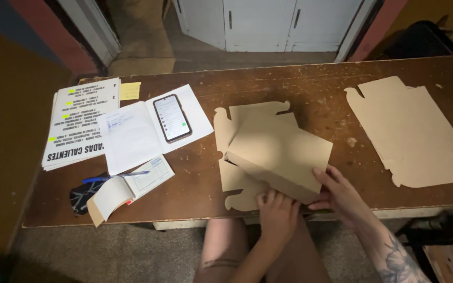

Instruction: The person folds flat cardboard pieces into small boxes by hand. They fold the side flaps, tuck the tabs into slots, and stack the finished boxes on the table. The process is repeated for multiple units.

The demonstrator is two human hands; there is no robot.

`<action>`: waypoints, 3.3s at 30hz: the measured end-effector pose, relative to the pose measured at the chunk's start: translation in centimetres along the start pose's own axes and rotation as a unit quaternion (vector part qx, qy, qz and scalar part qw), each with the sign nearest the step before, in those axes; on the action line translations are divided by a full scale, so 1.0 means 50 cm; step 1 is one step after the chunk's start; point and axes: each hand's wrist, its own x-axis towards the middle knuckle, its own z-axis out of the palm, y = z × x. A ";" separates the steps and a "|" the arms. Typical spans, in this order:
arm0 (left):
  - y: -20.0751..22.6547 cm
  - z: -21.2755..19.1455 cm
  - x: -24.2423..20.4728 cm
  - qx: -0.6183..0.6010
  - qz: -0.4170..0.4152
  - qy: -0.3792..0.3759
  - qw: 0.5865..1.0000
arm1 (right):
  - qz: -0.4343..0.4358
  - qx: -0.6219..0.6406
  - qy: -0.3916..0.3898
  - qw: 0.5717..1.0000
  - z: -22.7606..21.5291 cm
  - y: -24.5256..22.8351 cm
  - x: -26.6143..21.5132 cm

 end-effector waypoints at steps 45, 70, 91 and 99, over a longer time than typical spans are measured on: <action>-0.227 -0.171 0.076 -0.156 -0.120 -0.022 0.980 | -0.522 -0.689 0.069 0.498 0.127 0.055 0.106; -0.210 -0.205 0.095 -0.242 -0.203 -0.094 0.944 | -0.640 -0.584 0.058 0.496 0.153 0.130 0.104; -0.101 -0.148 0.317 0.099 -0.187 -0.303 0.929 | -0.277 -0.630 0.097 0.719 0.021 -0.038 0.181; -0.212 -0.126 0.205 -0.191 -0.217 -0.143 0.947 | -0.283 -0.318 0.259 0.867 -0.074 0.061 0.207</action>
